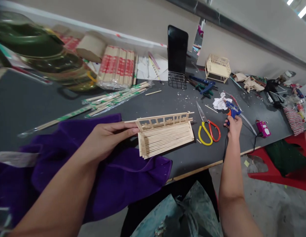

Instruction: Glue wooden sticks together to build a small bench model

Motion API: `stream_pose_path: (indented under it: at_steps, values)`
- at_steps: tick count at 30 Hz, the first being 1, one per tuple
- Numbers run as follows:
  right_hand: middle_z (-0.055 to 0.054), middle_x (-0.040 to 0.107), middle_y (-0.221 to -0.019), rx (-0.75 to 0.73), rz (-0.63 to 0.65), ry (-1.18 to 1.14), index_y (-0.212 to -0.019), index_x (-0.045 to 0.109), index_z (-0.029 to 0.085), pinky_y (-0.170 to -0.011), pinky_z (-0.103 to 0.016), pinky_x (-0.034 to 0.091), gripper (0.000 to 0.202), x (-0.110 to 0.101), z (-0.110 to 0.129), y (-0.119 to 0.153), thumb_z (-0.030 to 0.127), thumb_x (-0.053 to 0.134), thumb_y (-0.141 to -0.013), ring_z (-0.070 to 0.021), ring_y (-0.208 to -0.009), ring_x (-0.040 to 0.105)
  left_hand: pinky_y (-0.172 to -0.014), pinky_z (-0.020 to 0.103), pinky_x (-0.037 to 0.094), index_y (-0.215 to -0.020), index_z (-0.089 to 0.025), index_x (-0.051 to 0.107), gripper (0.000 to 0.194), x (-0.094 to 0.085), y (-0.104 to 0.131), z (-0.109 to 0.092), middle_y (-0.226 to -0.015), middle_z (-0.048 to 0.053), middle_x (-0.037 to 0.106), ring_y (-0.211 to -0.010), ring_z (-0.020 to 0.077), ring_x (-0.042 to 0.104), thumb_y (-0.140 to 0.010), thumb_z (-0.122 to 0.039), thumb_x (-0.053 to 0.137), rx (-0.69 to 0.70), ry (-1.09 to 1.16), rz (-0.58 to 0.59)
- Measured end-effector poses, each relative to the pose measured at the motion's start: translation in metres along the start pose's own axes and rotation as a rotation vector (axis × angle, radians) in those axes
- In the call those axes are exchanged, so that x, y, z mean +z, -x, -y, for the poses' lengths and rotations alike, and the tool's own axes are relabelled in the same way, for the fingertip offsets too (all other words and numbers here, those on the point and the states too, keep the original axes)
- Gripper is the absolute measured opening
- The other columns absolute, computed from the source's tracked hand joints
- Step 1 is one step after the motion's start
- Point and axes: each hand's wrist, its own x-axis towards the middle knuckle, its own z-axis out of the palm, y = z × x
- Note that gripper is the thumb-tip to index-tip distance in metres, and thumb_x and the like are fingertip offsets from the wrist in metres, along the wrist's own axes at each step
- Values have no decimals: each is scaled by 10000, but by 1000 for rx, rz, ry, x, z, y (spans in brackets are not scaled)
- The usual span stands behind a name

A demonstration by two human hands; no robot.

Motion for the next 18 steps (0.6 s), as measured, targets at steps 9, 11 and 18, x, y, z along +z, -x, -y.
stream_pose_path:
  at_steps: [9, 11, 18]
  values:
    - [28, 694, -768, 63, 166, -280, -880, 600, 194, -424, -171, 462, 395, -7, 28, 28, 366, 817, -599, -84, -544, 591, -950, 405, 567, -804, -198, 844, 482, 4, 2, -9, -921, 86, 826, -885, 250, 715, -509, -565, 948, 21, -2, 2]
    - [5, 752, -876, -38, 244, -313, -937, 588, 208, -440, -187, 459, 417, -9, 43, 43, 315, 808, -599, -78, -531, 573, -922, 388, 572, -812, -196, 846, 456, 4, 3, -10, -905, 85, 825, -865, 243, 714, -541, -549, 944, 40, -6, 19]
    - [-44, 784, -884, -309, 575, -81, -977, 641, 221, -428, -258, 429, 224, -19, 78, 137, 399, 713, -862, -84, -417, 470, -807, 331, 595, -853, -183, 854, 443, 0, 1, -1, -896, 111, 819, -814, 228, 729, -627, -561, 897, 116, -8, 68]
